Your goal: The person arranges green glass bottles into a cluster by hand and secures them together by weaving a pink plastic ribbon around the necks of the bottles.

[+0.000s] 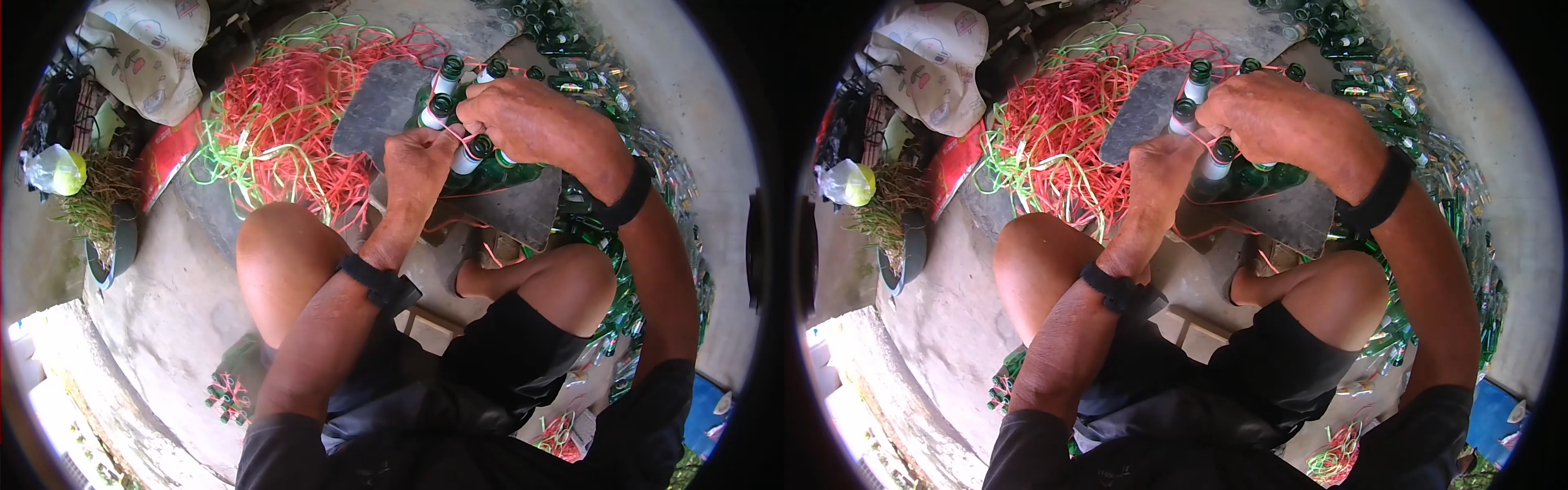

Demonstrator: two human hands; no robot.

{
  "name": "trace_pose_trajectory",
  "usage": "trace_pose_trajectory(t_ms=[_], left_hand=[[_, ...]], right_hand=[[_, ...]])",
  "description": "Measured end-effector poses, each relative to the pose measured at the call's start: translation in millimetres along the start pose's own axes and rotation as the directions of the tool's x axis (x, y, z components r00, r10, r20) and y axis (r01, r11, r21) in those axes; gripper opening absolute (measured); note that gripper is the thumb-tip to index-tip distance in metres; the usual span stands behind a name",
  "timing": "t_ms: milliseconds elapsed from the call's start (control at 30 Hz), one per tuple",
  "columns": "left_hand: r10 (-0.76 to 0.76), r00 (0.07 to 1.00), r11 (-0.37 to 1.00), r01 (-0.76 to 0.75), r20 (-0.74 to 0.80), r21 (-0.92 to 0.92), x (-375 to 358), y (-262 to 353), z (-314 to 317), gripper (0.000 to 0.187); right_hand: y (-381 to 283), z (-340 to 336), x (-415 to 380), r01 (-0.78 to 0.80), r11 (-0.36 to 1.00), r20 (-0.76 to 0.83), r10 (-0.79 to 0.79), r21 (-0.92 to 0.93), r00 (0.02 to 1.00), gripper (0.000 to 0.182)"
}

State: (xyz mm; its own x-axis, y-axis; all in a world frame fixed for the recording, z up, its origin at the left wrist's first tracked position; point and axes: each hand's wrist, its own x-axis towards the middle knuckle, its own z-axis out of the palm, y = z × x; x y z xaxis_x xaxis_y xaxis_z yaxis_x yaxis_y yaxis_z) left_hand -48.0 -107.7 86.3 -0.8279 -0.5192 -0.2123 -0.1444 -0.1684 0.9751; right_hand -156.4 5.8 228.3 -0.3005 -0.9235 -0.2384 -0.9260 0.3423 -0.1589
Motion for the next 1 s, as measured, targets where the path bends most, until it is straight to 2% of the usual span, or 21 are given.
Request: trace_pose_trajectory(t_ms=[100, 167, 300, 367, 400, 467, 500, 567, 667, 700, 767, 800, 867, 1000], left_hand=[[0.041, 0.999, 0.999, -0.041, -0.003, 0.021, -2.9, 3.8, 0.6, 0.029], [0.07, 0.997, 0.993, -0.071, 0.016, 0.09, -3.9, 6.7, -0.9, 0.031], [0.08, 0.996, 0.99, -0.083, 0.031, 0.118, -4.1, 11.4, -1.9, 0.031], [0.093, 0.995, 0.991, -0.096, 0.033, 0.094, -5.4, 11.8, -1.4, 0.031], [0.093, 0.995, 0.991, -0.096, 0.033, 0.091, -5.5, 11.4, -1.3, 0.031], [0.086, 0.994, 0.992, -0.091, 0.061, 0.09, -5.0, 11.2, -2.2, 0.029], [0.087, 0.994, 0.992, -0.092, 0.059, 0.09, -5.0, 11.2, -2.2, 0.029], [0.099, 0.994, 0.99, -0.103, 0.052, 0.099, -5.9, 12.6, -1.8, 0.026], [0.089, 0.994, 0.992, -0.093, 0.057, 0.088, -8.4, 15.3, -1.3, 0.023], [0.089, 0.994, 0.992, -0.094, 0.057, 0.087, -8.8, 15.4, -1.4, 0.023], [0.102, 0.992, 0.992, -0.107, 0.07, 0.073, -9.2, 16.3, -1.4, 0.021], [0.102, 0.992, 0.992, -0.107, 0.07, 0.072, -9.5, 17.1, -1.3, 0.021], [0.081, 0.995, 0.994, -0.085, 0.067, 0.072, -10.3, 18.4, -0.7, 0.021], [0.091, 0.992, 0.991, -0.099, 0.085, 0.09, -10.8, 18.3, -1.6, 0.021]], right_hand=[[-2.2, -3.0, -0.1, -0.037, 0.996, 0.018, 0.039, -0.078, 0.999, 0.013], [2.7, 0.5, -5.1, 0.065, 0.989, -0.159, -0.086, -0.133, 0.983, 0.005], [15.0, -5.8, -9.8, 0.071, 0.996, -0.147, -0.079, -0.061, 0.986, 0.002], [20.3, -0.5, -11.1, 0.099, 0.991, -0.218, -0.078, 0.089, 0.973, 0.006], [20.9, 0.5, -12.8, 0.099, 0.991, -0.216, -0.079, 0.087, 0.973, 0.006], [19.2, 1.4, -16.1, 0.051, 0.927, -0.218, 0.034, 0.372, 0.975, 0.01], [17.3, 1.6, -17.7, 0.053, 0.927, -0.219, 0.032, 0.371, 0.975, 0.01], [14.2, 2.1, -21.0, -0.034, 0.801, -0.12, 0.131, 0.598, 0.984, 0.012], [15.7, -5.5, -24.8, -0.088, 0.79, -0.041, 0.141, 0.607, 0.989, 0.016], [16.2, -5.7, -25.8, -0.088, 0.79, -0.041, 0.142, 0.606, 0.989, 0.016], [17.1, -5.6, -27.9, -0.116, 0.913, -0.12, 0.176, 0.391, 0.977, 0.02], [17.0, -5.6, -28.7, -0.116, 0.913, -0.12, 0.176, 0.39, 0.977, 0.02], [17.1, -5.8, -30.8, -0.064, 0.993, -0.282, 0.09, 0.101, 0.955, 0.021], [28.7, 3.3, -29.1, 0.018, 0.999, -0.396, -0.003, 0.034, 0.918, 0.016]])
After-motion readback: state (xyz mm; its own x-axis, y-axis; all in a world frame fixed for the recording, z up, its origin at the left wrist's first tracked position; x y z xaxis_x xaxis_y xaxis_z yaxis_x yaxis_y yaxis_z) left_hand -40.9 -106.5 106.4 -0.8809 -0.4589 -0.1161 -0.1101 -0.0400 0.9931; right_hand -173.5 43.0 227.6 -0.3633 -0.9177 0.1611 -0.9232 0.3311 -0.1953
